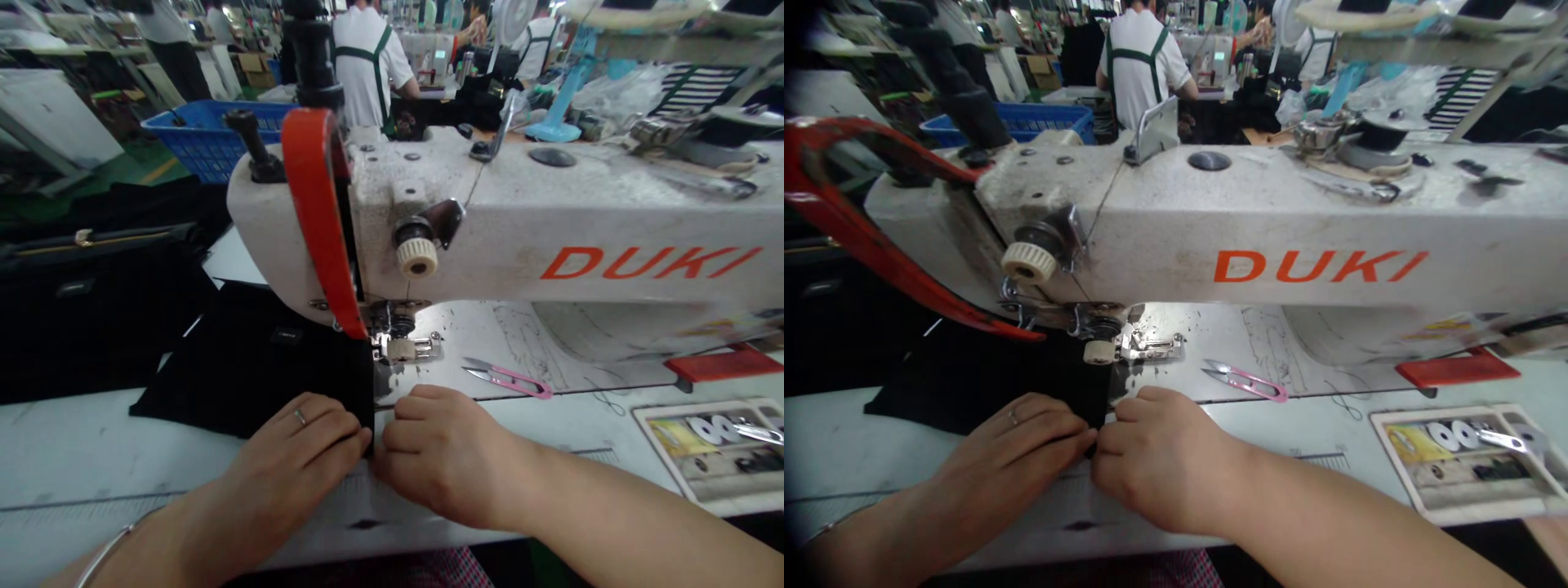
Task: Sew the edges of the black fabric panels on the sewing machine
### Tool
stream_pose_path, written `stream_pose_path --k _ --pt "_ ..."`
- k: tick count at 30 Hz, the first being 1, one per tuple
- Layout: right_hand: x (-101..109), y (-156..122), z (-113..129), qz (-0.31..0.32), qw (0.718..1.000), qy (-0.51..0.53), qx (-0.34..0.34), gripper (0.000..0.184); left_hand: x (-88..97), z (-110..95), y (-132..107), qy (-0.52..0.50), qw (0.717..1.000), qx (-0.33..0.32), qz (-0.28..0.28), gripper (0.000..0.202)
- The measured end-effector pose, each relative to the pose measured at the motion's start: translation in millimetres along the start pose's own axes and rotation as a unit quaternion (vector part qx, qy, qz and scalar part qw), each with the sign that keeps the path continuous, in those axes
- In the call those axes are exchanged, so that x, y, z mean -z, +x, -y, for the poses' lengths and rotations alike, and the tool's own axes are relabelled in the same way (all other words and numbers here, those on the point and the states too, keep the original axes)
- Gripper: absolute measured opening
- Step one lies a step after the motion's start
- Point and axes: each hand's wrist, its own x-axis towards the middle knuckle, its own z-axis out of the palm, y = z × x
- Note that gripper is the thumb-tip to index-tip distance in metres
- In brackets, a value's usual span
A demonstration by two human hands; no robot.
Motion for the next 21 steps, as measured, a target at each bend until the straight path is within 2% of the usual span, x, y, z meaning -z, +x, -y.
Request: stream_pose_path --k 4,11,17,21 --pt "0.7 -1.4 -2.4 -0.004 1.000 0.001 -0.001 0.014 -3.5 1.5 -1.3 0.034 0.998 -0.018 0.041 0.029" --pt "2.2 -1.9 -6.6 0.010 1.000 0.023 0.004 0.014 6.4 4.8 -2.2 -0.050 0.998 0.032 0.010 0.024" --pt "-0.9 0.7 -3.6 0.007 1.000 0.015 -0.018 0.014 3.3 1.8 6.9 -0.035 0.999 0.039 -0.016 0.017" --pt "-2.0 2.2 -0.2 0.001 0.999 0.007 -0.039 0.021 2.1 3.6 9.0 -0.055 0.993 0.102 -0.013 0.018"
